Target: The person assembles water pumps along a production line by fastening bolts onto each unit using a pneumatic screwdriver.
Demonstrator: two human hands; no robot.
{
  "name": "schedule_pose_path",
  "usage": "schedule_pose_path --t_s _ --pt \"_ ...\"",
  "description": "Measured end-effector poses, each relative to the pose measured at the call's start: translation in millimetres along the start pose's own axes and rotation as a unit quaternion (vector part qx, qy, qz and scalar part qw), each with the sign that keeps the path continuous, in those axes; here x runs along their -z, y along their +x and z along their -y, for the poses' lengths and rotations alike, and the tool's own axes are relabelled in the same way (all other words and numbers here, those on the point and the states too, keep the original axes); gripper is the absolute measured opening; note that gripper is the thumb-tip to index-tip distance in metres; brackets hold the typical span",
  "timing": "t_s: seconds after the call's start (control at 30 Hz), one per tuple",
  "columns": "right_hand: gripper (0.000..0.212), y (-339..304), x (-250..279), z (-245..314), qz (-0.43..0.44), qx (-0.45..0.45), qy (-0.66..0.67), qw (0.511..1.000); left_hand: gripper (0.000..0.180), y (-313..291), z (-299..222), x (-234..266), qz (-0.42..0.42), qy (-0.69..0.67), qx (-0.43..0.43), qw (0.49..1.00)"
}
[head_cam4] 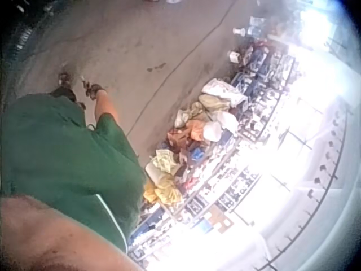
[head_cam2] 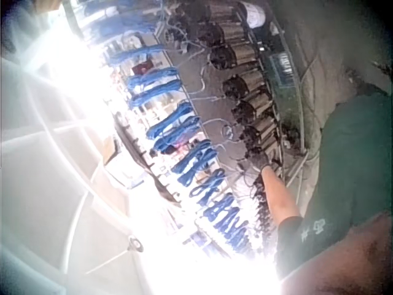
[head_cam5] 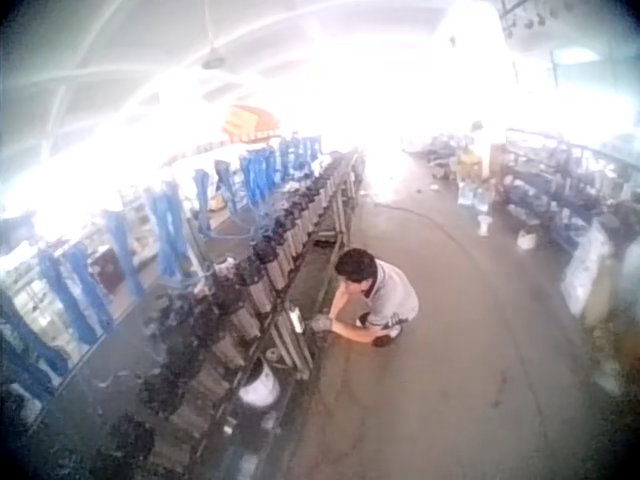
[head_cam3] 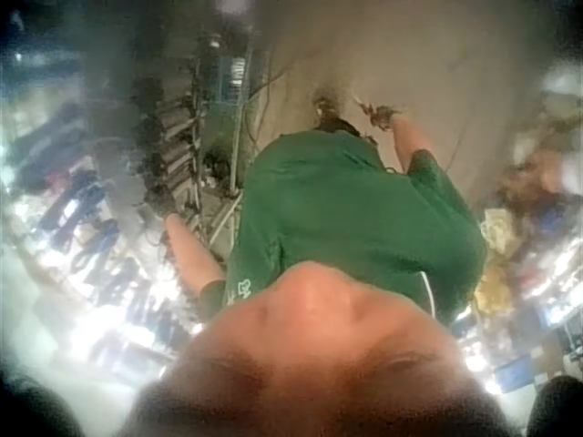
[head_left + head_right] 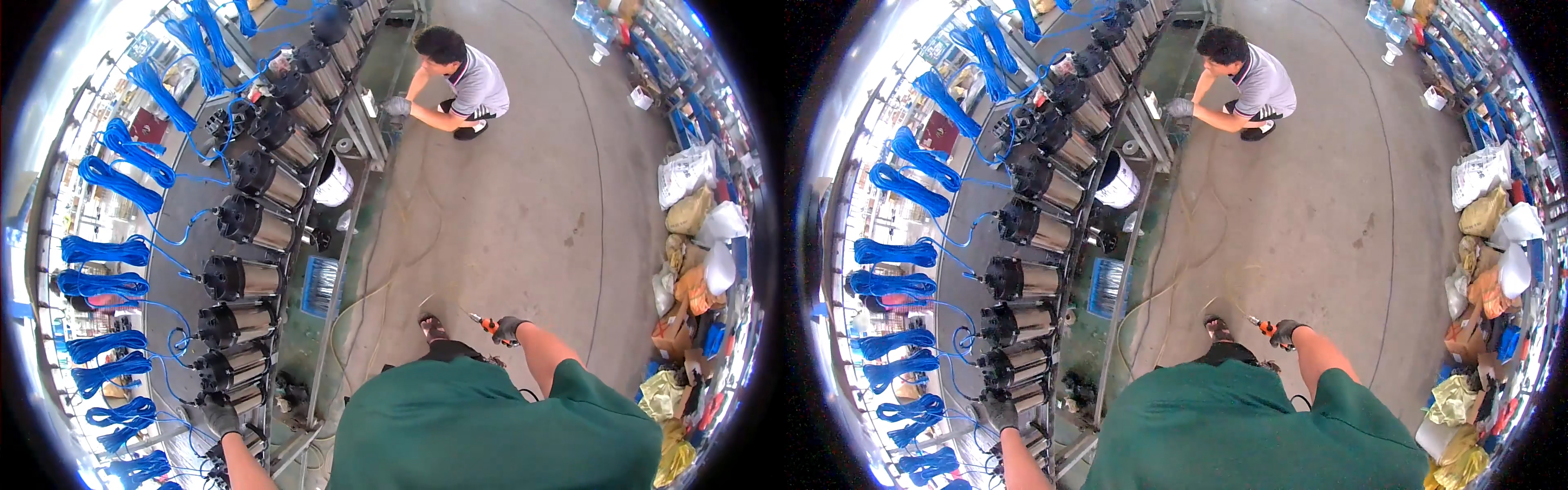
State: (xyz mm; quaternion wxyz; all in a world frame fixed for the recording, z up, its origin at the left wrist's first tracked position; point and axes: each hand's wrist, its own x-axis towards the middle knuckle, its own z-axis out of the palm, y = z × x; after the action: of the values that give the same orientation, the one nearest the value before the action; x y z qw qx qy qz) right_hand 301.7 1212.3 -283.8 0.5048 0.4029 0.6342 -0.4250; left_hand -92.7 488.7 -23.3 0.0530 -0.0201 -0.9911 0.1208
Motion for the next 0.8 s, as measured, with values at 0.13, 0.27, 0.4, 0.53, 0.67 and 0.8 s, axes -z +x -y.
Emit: schedule_pose_path --t_s 0.13,0.27,0.4,0.53,0.67,0.8 --pt "0.041 4.5 -6.9 -23.5 0.012 -0.012 0.038 0.999 0.05 6.6 -35.4 22.3 0.058 0.023 0.084 0.994" --pt "0.045 3.9 -0.1 -19.2 0.004 0.0 -0.028 1.0 0.052 -2.5 14.3 -17.7 0.0 0.054 0.043 0.998" --pt "0.049 7.1 1.9 -29.6 -0.01 0.019 -0.042 0.999 0.051 -1.4 -23.9 1.8 0.014 0.079 0.059 0.995" --pt "0.05 -6.8 12.5 -14.5 -0.07 0.107 0.026 0.991 0.049 -4.8 -40.6 23.1 0.085 0.064 0.137 0.985" --pt "0.057 -5.5 43.3 14.3 -0.167 0.235 0.013 0.957 0.049 -8.5 -34.9 0.0 -0.006 0.131 0.112 0.985" --pt "0.062 -43.2 80.8 79.5 -0.222 0.285 -0.044 0.931 0.062 -9.3 -65.4 2.2 0.031 0.158 0.167 0.973"
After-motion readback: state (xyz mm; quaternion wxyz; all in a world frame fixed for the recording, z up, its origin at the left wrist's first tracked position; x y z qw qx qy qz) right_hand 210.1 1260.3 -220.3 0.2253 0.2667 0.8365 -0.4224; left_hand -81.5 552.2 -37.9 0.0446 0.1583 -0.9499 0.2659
